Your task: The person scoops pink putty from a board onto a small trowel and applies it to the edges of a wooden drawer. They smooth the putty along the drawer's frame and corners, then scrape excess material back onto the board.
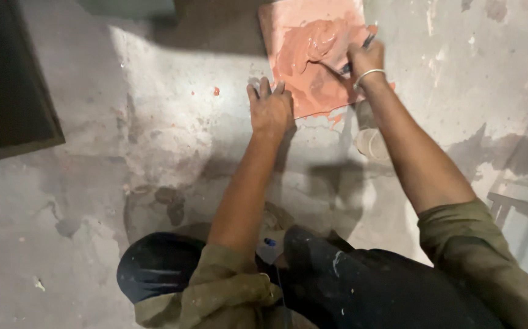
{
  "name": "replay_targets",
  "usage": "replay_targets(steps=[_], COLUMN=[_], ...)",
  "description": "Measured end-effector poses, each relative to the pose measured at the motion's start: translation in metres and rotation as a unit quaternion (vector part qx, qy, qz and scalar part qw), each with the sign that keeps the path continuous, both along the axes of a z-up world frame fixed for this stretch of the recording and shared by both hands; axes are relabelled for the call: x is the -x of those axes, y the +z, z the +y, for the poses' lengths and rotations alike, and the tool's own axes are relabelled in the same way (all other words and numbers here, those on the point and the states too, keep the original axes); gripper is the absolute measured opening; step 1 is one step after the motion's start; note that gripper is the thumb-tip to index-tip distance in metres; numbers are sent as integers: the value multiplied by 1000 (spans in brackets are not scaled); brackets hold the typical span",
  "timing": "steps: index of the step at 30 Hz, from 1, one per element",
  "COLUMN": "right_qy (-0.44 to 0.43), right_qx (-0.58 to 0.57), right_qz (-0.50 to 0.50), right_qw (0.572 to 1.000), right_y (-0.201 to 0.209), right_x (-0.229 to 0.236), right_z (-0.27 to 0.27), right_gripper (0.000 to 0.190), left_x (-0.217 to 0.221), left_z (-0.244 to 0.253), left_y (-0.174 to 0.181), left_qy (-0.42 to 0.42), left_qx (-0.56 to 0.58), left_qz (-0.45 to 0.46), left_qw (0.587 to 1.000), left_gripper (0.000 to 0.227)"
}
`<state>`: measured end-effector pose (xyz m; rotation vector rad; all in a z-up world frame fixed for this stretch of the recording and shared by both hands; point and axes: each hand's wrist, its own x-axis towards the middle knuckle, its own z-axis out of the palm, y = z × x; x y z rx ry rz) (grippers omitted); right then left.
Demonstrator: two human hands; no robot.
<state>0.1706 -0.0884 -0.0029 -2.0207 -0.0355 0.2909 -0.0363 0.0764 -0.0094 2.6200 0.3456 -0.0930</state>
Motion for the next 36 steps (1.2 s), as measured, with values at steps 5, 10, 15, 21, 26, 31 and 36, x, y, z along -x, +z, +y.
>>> replay_targets(steps=[5,10,15,21,26,31,36], right_qy=[283,426,353,327,538,648,608], right_qx=[302,432,479,306,335,294,405], right_qz=[-472,-224,-223,-355,-321,-407,-493], right_qw=[778,763,772,821,703,573,472], right_y=[9,27,43,-7,23,71,92], right_x=[34,32,-47,-14,55,61,14], right_z=[0,12,-5,44,40,25,36], right_gripper=[23,26,26,24,32,31,18], left_x=[1,12,32,45,39,39,25], left_z=[-3,3,0,13,18,19,9], left_y=[-1,4,13,6,-5,-8,3], left_qy=[-16,-2,-40,-20,10,-2,-29], left_qx=[-16,-16,10,10,-1,-18,-11], left_qz=[20,-36,-41,-144,-128,-101,-78], left_qw=[1000,999,998,989,992,995,996], left_gripper=[31,31,34,31,23,23,41])
